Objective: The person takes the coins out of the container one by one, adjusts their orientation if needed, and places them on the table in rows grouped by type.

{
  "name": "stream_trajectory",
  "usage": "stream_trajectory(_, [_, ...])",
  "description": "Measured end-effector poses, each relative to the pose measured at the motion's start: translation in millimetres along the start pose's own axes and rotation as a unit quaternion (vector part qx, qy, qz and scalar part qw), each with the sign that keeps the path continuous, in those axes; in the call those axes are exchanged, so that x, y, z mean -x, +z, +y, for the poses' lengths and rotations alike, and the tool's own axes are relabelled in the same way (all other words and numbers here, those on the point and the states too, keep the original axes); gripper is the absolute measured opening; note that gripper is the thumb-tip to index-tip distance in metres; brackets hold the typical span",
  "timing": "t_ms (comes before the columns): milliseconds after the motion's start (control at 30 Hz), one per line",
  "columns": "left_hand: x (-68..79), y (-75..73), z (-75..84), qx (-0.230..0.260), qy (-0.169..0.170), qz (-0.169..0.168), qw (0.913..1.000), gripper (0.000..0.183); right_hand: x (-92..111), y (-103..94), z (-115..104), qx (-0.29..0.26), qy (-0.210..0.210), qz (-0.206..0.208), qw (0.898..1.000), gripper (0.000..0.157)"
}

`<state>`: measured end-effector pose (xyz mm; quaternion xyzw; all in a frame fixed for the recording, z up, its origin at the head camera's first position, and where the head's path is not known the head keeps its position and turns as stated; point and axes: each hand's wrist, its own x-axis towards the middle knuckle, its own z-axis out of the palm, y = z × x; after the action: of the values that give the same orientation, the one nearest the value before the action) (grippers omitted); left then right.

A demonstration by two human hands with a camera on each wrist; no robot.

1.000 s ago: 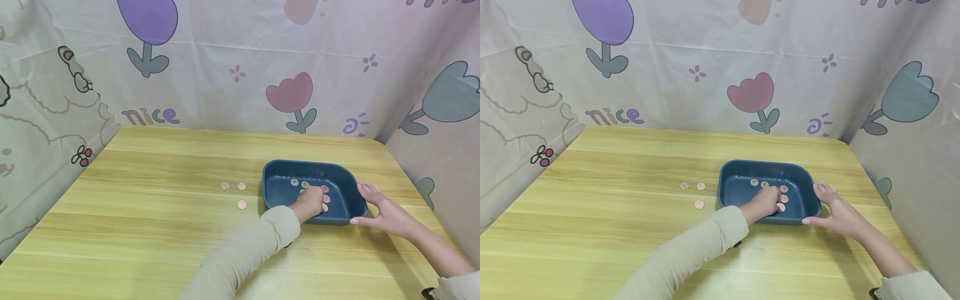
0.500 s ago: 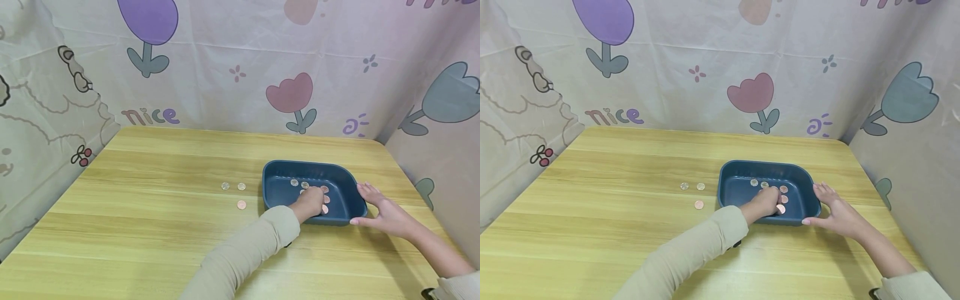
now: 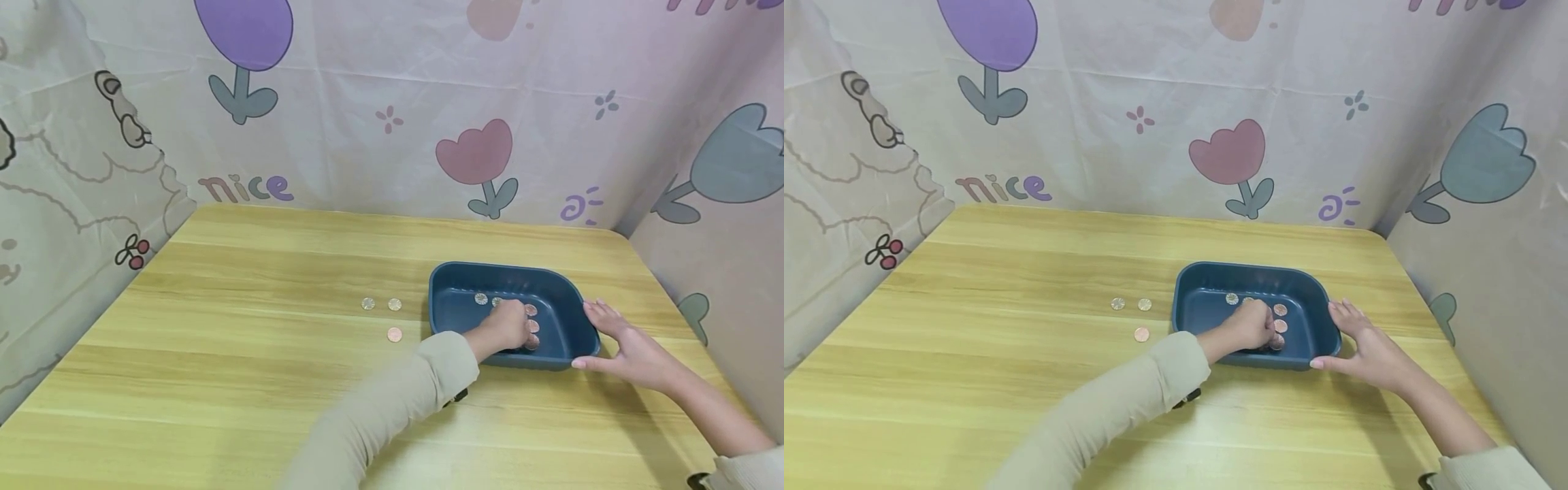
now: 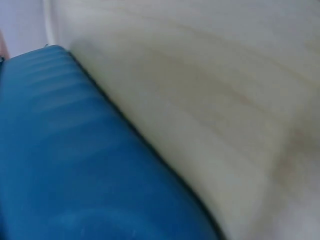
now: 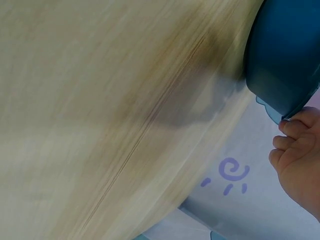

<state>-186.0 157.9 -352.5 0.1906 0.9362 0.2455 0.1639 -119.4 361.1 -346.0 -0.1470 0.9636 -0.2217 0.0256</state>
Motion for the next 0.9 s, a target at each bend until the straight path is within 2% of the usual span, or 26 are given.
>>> stream_trajectory(100, [6.1, -9.7, -6.7, 0.012, 0.057, -0.005, 0.9983, 0.048, 0, -0.1, 0, 0.000, 0.000, 0.001, 1.000, 0.100])
stream_trajectory(200, [12.6, -20.0, -13.9, 0.044, 0.090, 0.005, 0.9949, 0.037, 0, -0.1, 0, 0.000, 0.000, 0.001, 1.000, 0.100])
stream_trajectory(300, [18.8, -28.7, -18.8, 0.083, 0.091, 0.015, 0.9923, 0.024, 0, -0.1, 0, -0.001, -0.003, 0.003, 1.000, 0.100])
stream_trajectory(433, [25.8, -38.9, -24.5, 0.137, 0.077, 0.024, 0.9874, 0.018, -1, -0.2, -1, 0.000, -0.006, 0.004, 1.000, 0.100])
stream_trajectory(567, [33.1, -50.4, -32.8, 0.187, 0.080, 0.017, 0.9790, 0.014, -2, -0.4, -2, 0.002, -0.008, 0.004, 1.000, 0.101])
stream_trajectory(700, [40.6, -60.6, -43.1, 0.202, 0.097, 0.011, 0.9745, 0.013, -2, -0.6, -2, -0.002, -0.007, 0.001, 1.000, 0.101])
stream_trajectory(900, [48.9, -71.1, -62.9, 0.237, 0.119, 0.027, 0.9637, 0.014, -2, -2.5, -2, 0.005, 0.001, -0.007, 1.000, 0.101])
